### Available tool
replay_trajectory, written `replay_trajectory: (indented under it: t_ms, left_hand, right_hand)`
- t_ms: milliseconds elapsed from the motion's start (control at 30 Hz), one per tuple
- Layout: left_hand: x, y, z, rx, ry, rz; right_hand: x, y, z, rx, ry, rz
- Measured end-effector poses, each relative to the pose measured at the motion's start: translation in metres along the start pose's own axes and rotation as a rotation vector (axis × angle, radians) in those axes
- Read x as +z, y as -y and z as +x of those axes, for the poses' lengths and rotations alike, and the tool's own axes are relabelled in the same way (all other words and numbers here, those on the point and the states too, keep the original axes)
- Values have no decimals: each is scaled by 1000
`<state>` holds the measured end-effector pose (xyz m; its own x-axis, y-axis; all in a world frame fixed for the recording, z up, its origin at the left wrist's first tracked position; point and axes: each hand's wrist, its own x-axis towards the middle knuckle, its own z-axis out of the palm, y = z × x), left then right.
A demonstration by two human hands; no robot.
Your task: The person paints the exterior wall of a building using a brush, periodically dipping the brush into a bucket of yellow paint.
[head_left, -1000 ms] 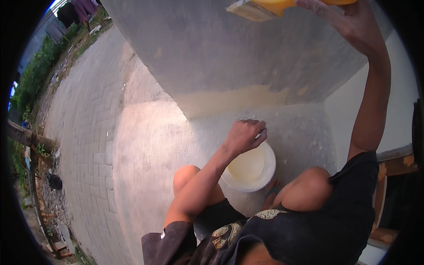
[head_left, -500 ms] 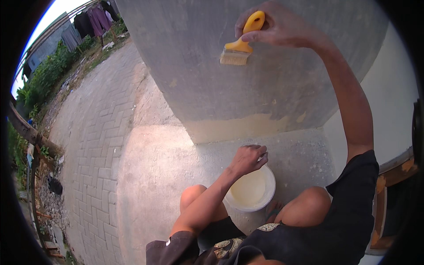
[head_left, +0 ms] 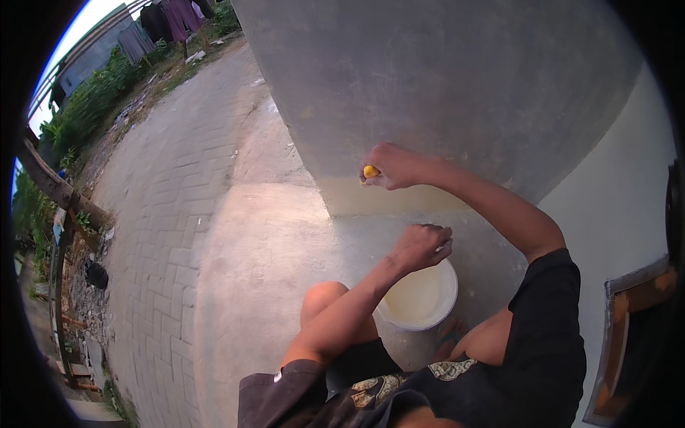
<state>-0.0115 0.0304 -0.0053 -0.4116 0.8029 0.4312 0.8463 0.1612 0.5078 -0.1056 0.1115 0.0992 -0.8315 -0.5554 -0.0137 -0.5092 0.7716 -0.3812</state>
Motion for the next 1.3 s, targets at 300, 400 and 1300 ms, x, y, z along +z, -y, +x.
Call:
replay_trajectory:
  t_ms: [300,400,1300]
  left_hand:
    - [-1,-4,-5,-34,-14,17]
    - [-1,0,-6,-74,2,-12]
    - [12,6,5,-191,161,55]
  right_hand:
    - [-119,49,11,-99,-312,-36]
    - [-213,95,-17,-178,-670,-182]
    - [-302,119,-127,-442,-1181,-14]
